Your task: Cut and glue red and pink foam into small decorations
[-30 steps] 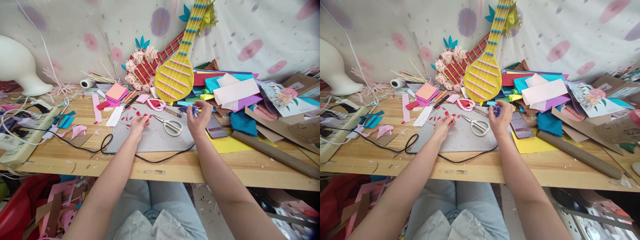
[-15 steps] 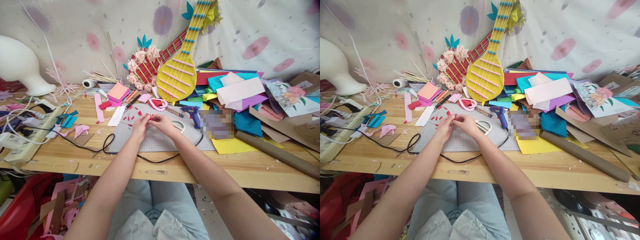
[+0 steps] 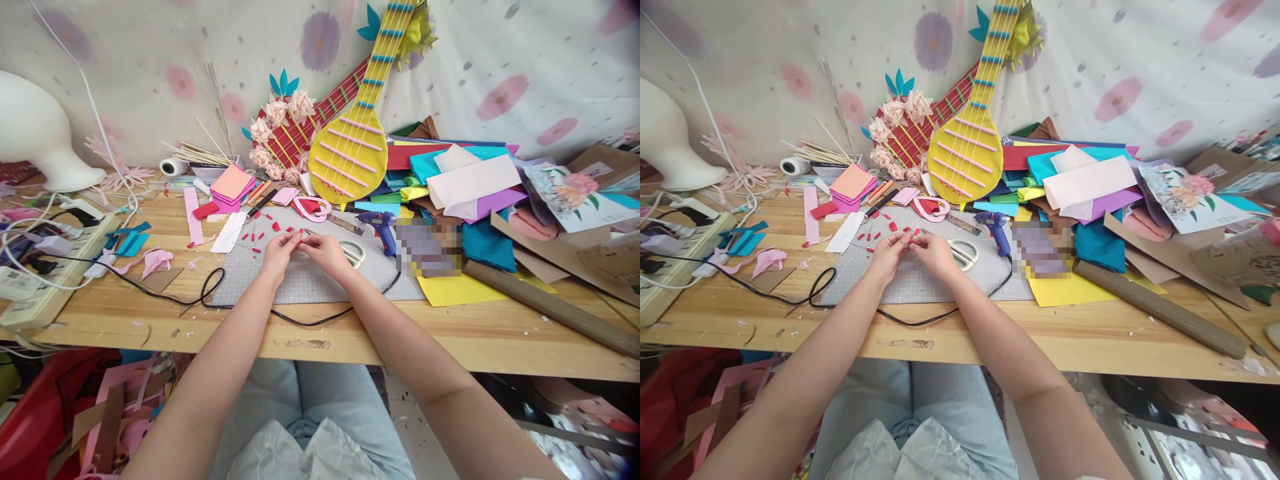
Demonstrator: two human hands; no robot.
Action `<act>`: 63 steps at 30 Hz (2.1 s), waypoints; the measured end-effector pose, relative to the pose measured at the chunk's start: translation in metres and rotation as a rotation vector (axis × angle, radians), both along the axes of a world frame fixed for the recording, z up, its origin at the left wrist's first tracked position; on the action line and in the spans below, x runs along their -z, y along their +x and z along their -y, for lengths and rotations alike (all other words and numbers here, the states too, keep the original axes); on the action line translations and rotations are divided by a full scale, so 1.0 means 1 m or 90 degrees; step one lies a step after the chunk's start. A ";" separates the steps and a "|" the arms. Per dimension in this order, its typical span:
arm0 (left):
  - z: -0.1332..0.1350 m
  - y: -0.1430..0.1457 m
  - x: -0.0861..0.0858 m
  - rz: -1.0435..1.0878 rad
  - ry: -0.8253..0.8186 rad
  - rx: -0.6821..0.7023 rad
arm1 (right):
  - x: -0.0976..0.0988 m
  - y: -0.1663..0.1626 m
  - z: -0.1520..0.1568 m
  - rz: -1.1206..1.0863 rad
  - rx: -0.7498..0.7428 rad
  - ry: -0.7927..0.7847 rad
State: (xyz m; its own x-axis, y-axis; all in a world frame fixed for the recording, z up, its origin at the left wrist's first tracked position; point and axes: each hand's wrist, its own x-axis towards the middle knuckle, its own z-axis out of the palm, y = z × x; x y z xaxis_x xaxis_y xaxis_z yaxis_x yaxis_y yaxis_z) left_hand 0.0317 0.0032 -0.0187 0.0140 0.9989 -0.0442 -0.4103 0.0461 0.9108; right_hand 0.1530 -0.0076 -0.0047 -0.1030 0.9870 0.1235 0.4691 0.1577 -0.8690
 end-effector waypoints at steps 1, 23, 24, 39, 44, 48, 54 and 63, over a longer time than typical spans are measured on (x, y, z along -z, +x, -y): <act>0.000 0.000 0.000 0.000 0.001 0.000 | 0.000 -0.001 0.000 -0.006 0.003 -0.002; 0.002 -0.001 -0.001 -0.024 0.041 -0.097 | 0.004 -0.003 0.000 -0.048 -0.051 -0.056; 0.002 -0.001 -0.001 -0.024 0.039 -0.099 | 0.003 -0.003 0.001 -0.036 -0.049 -0.048; 0.003 -0.003 -0.007 -0.025 0.000 -0.078 | 0.012 0.001 -0.004 -0.080 -0.086 -0.080; -0.001 -0.004 -0.003 -0.011 0.023 -0.111 | 0.005 0.000 -0.002 -0.114 -0.066 -0.126; 0.000 -0.004 -0.002 -0.019 0.026 -0.104 | 0.002 -0.002 0.003 -0.017 -0.046 -0.052; 0.003 -0.002 -0.009 -0.029 -0.019 -0.075 | 0.006 -0.002 0.003 0.040 -0.025 0.016; 0.003 -0.002 -0.006 0.009 -0.018 -0.056 | 0.011 -0.001 -0.001 -0.001 -0.047 -0.012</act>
State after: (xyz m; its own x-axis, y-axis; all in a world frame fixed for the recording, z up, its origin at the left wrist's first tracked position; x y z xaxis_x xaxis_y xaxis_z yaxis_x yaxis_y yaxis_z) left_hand 0.0297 0.0005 -0.0125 -0.0726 0.9947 -0.0728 -0.4264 0.0350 0.9039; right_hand 0.1519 -0.0070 -0.0153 -0.1758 0.9788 0.1047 0.4560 0.1752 -0.8725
